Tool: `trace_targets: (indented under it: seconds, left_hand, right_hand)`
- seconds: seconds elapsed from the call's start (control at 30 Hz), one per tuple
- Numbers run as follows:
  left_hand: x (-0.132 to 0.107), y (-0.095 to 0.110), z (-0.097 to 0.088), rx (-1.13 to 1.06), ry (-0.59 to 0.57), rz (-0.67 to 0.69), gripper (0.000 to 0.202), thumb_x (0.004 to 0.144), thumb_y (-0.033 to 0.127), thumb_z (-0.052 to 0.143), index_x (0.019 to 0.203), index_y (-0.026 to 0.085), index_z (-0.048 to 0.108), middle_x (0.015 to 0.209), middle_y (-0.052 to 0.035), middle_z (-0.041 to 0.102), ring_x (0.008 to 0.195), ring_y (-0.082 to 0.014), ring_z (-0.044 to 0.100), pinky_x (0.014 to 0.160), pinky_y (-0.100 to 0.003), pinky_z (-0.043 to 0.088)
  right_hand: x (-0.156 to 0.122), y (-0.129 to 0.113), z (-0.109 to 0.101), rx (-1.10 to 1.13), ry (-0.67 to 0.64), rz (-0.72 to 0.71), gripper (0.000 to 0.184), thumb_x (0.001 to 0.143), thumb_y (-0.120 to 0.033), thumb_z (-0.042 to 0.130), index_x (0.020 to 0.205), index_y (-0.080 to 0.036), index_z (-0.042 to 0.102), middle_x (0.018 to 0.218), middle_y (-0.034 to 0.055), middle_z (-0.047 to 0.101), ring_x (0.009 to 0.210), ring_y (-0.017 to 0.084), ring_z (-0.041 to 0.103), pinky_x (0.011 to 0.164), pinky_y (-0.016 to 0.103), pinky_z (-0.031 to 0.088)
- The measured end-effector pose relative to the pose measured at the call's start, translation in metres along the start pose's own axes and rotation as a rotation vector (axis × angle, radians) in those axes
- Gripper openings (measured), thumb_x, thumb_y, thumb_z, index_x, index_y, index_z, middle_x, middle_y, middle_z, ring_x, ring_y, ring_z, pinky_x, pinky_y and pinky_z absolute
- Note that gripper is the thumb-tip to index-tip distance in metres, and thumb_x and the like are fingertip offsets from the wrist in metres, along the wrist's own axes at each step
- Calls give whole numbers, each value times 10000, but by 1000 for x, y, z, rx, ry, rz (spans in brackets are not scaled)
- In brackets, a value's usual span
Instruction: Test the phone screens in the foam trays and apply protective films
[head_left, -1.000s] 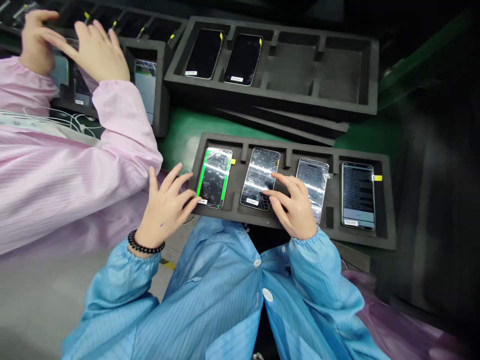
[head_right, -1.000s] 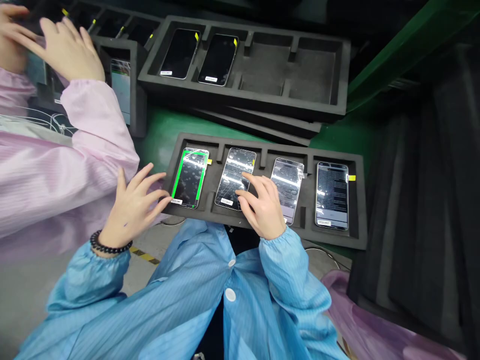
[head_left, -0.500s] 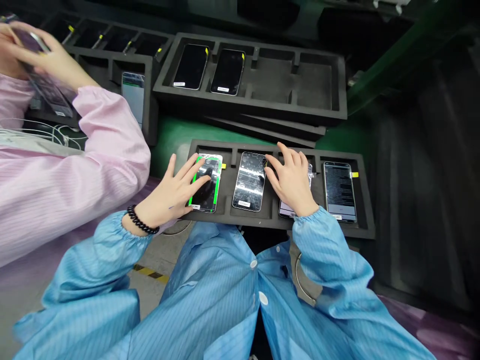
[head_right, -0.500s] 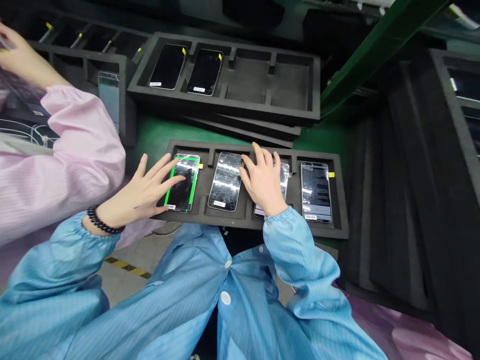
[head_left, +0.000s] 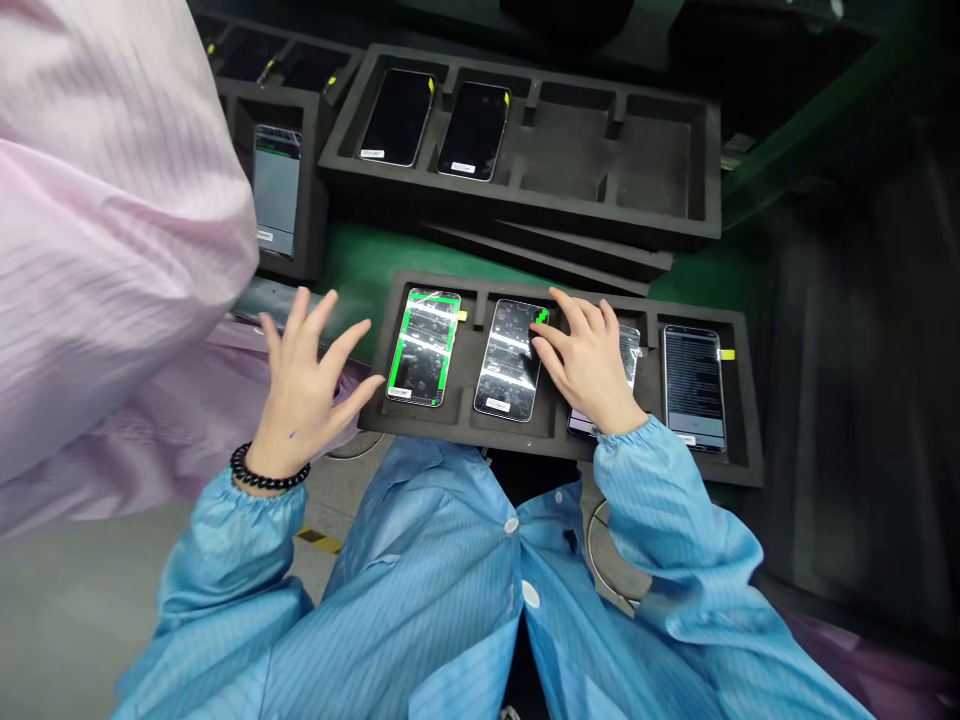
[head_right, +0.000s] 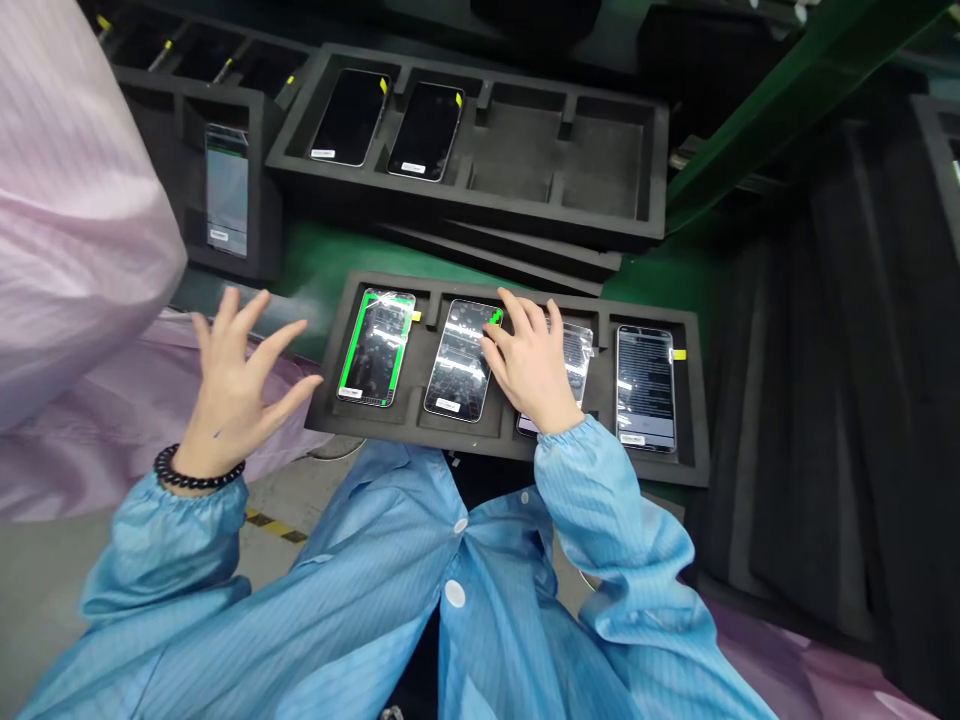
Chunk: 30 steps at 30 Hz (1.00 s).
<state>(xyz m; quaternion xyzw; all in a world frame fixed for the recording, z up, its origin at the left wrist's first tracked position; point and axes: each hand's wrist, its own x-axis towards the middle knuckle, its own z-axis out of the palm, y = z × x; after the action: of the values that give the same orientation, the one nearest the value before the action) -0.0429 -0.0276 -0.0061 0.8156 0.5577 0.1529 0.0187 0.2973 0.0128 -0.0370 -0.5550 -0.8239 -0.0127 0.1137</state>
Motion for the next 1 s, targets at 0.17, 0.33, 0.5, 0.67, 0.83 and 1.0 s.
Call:
trace_targets:
  seconds: [0.17, 0.33, 0.5, 0.67, 0.83, 1.0]
  left_hand:
    - [-26, 5, 0, 0, -31, 14, 361, 1030, 366, 401, 1260, 243, 652, 1674, -6, 255, 1561, -367, 151, 1268, -666, 22]
    - [-41, 11, 12, 17, -43, 76, 295, 993, 300, 514, 1215, 232, 696, 1630, -104, 345, 1552, -372, 198, 1240, -728, 65]
    - [-46, 14, 17, 50, -45, 67, 314, 994, 290, 511, 1240, 203, 686, 1620, -146, 351, 1553, -381, 189, 1228, -744, 53]
    - [-48, 18, 19, 84, -35, 61, 301, 994, 293, 519, 1241, 219, 674, 1629, -131, 340, 1560, -364, 172, 1229, -737, 19]
    - [-49, 26, 20, 91, -51, 22, 299, 1001, 313, 501, 1252, 246, 649, 1659, -96, 276, 1573, -339, 120, 1224, -740, -16]
    - [-47, 36, 23, 82, -107, -12, 349, 1012, 343, 466, 1287, 198, 623, 1644, -142, 299, 1573, -345, 109, 1226, -728, -14]
  right_hand:
    - [-7, -8, -3, 70, -9, -53, 389, 1043, -360, 398, 1150, -220, 745, 1540, 117, 481, 1354, 303, 473, 1185, 622, 296]
    - [-19, -20, -4, 92, -54, -110, 365, 1038, -356, 421, 1184, -225, 729, 1554, 115, 466, 1348, 300, 479, 1189, 621, 293]
    - [-29, -33, -4, 120, -50, -166, 338, 1031, -350, 447, 1166, -229, 733, 1539, 111, 490, 1331, 289, 504, 1189, 612, 303]
    - [-37, -43, -4, 150, -31, -217, 311, 1023, -350, 475, 1124, -229, 742, 1534, 114, 500, 1312, 283, 527, 1180, 612, 319]
    - [-43, -58, -7, 189, -66, -278, 287, 1011, -346, 495, 1108, -223, 736, 1527, 115, 512, 1318, 277, 525, 1184, 605, 324]
    - [-48, -70, -6, 241, -81, -344, 265, 998, -342, 519, 998, -205, 747, 1504, 111, 541, 1298, 272, 549, 1186, 597, 335]
